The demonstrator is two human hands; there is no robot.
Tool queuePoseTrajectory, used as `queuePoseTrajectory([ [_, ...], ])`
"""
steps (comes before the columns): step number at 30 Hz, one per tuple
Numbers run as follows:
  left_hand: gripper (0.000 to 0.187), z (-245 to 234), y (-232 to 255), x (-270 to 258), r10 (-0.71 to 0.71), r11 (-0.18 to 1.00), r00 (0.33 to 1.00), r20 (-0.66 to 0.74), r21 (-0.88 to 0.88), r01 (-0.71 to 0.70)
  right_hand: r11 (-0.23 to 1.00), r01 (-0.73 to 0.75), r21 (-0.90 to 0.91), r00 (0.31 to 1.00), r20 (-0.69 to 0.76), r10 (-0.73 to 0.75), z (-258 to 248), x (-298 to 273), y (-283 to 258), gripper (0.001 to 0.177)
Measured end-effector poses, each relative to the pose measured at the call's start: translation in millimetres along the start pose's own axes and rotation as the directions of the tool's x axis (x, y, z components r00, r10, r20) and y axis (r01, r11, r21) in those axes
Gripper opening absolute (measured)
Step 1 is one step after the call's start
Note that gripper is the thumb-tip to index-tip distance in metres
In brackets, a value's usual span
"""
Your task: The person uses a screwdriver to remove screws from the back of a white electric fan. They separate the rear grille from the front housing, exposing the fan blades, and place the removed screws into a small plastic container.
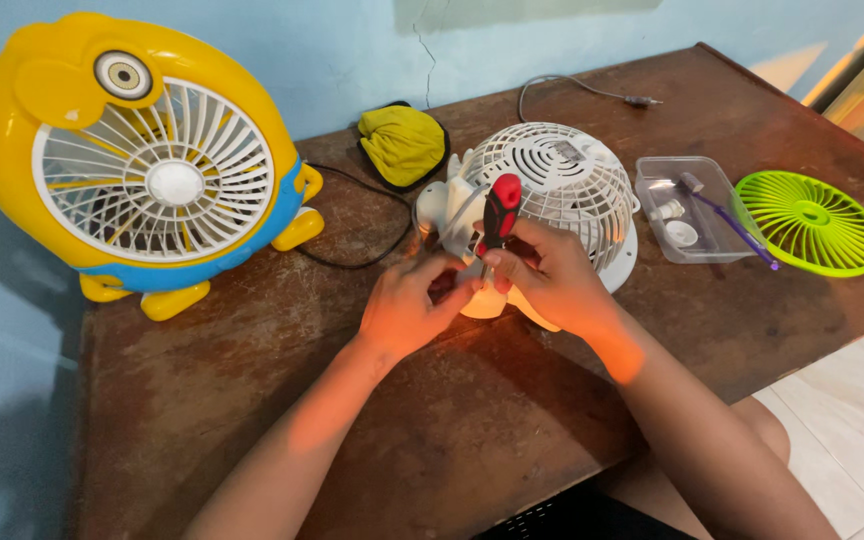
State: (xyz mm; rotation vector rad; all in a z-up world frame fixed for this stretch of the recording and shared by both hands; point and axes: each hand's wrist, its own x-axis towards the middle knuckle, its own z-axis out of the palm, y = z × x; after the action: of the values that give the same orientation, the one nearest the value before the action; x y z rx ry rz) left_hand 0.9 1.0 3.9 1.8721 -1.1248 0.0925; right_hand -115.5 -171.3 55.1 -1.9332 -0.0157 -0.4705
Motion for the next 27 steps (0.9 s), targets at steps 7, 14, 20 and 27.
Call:
queuePoseTrajectory([
  [7,0.045,-24,41,17,0.293,0.899,0.933,-0.206,-0.272,-0.343,1.000,0.001,-0.030,0.999,0.054,0.000,-2,-4,-3,0.024],
  [14,0.065,-29,75,43,0.361,0.875,0.919,-0.159,-0.283,-0.392,0.992,-0.083,-0.095,0.996,0.027,0.085,0,-9,2,0.035],
  [20,0.066,-50,86,52,0.189,0.871,0.946,-0.262,-0.400,-0.284,0.991,0.101,-0.084,0.994,0.053,-0.097,2,-22,-8,0.053],
  [27,0.075,-78,61,-1,-0.080,0.997,0.996,0.041,0.010,0.079,0.991,0.044,-0.129,0.987,0.159,-0.024,6,-43,-7,0.036],
])
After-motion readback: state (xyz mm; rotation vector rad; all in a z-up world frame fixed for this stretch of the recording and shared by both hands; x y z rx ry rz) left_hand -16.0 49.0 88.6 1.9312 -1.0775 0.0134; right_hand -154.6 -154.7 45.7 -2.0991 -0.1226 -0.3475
